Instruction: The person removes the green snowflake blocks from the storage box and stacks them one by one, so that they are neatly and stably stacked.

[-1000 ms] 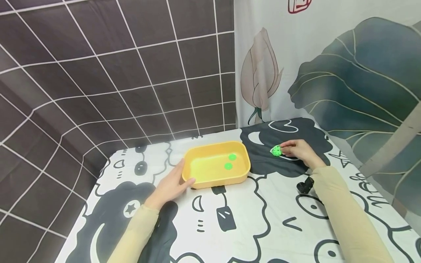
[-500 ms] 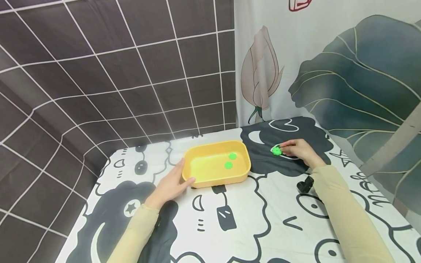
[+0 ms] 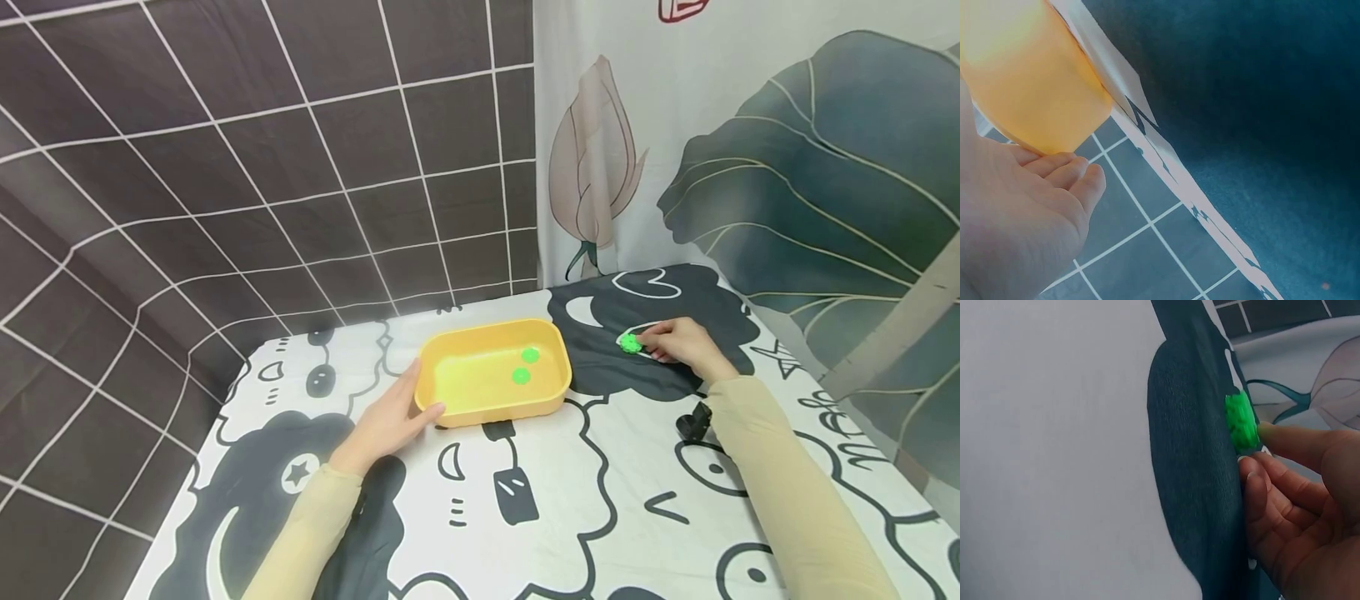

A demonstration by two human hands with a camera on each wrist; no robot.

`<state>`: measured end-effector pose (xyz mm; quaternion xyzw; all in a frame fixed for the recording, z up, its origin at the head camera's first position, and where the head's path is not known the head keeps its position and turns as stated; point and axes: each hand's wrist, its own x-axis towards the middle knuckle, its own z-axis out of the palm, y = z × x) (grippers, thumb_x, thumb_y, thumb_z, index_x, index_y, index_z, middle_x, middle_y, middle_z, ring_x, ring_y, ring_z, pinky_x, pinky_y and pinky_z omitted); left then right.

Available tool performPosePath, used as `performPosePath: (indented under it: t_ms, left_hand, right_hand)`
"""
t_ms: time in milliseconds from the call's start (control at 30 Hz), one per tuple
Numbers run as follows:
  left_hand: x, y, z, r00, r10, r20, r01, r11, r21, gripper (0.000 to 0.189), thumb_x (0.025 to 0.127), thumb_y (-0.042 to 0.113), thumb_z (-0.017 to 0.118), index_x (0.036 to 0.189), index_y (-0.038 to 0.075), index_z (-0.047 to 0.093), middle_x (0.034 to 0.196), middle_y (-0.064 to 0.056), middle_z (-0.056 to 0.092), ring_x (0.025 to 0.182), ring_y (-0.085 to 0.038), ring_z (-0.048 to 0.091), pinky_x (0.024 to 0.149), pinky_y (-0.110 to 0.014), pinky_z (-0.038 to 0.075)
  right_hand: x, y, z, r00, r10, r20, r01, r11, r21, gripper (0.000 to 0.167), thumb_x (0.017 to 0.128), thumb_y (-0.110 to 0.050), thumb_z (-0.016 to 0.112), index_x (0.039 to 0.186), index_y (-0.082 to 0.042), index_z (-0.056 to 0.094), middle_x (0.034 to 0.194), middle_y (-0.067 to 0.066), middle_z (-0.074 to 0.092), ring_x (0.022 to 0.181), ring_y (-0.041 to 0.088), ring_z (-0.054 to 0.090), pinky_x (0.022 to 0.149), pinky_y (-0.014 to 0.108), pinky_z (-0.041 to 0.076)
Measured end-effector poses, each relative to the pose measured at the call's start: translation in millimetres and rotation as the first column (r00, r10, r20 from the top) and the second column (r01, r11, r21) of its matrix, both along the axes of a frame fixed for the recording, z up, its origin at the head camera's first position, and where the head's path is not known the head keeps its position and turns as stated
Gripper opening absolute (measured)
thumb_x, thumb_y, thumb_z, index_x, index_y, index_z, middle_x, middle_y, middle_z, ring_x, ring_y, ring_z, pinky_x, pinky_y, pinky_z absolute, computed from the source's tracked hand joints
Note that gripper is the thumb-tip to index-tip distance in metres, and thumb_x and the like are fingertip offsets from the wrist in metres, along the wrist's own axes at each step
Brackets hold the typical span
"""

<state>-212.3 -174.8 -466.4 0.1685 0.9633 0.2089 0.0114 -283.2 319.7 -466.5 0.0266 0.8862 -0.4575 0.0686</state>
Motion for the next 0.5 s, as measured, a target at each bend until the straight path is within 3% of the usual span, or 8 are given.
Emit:
performPosePath:
  t_ms: [167, 500]
  left_hand:
    - [-0.2, -0.6, -0.1, 1.0, 0.0, 0.001, 0.0, 1.0, 0.006, 0.102, 0.092, 0.077, 0.043, 0.163, 0.012, 0.008, 0.167, -0.008, 0.019, 0.151, -0.025, 0.024, 0.118, -0.047, 0.031]
    - [-0.2, -0.6, 0.9, 1.0, 0.0, 0.005, 0.0, 1.0, 0.017, 0.103, 0.092, 0.078, 0.043, 0.162, 0.012, 0.007, 0.167, -0.008, 0.019, 0.151, -0.025, 0.024, 0.118, -0.048, 0.031]
  right_hand:
    - [-2.5, -5.9, 1.0, 1.0, 0.001, 0.001, -0.001, 1.0, 0.01, 0.047, 0.098, -0.022, 0.065, 0.122, 0.017, 0.059, 0.081, 0.0, 0.068, 0.07, 0.01, 0.063, 0.062, 0.023, 0.055]
    - [-6.2, -6.3, -2.6, 1.0, 0.015, 0.016, -0.014, 0.997, -0.073, 0.044, 0.098, -0.015, 0.062, 0.123, 0.021, 0.057, 0.078, -0.003, 0.068, 0.065, 0.005, 0.064, 0.061, 0.022, 0.057]
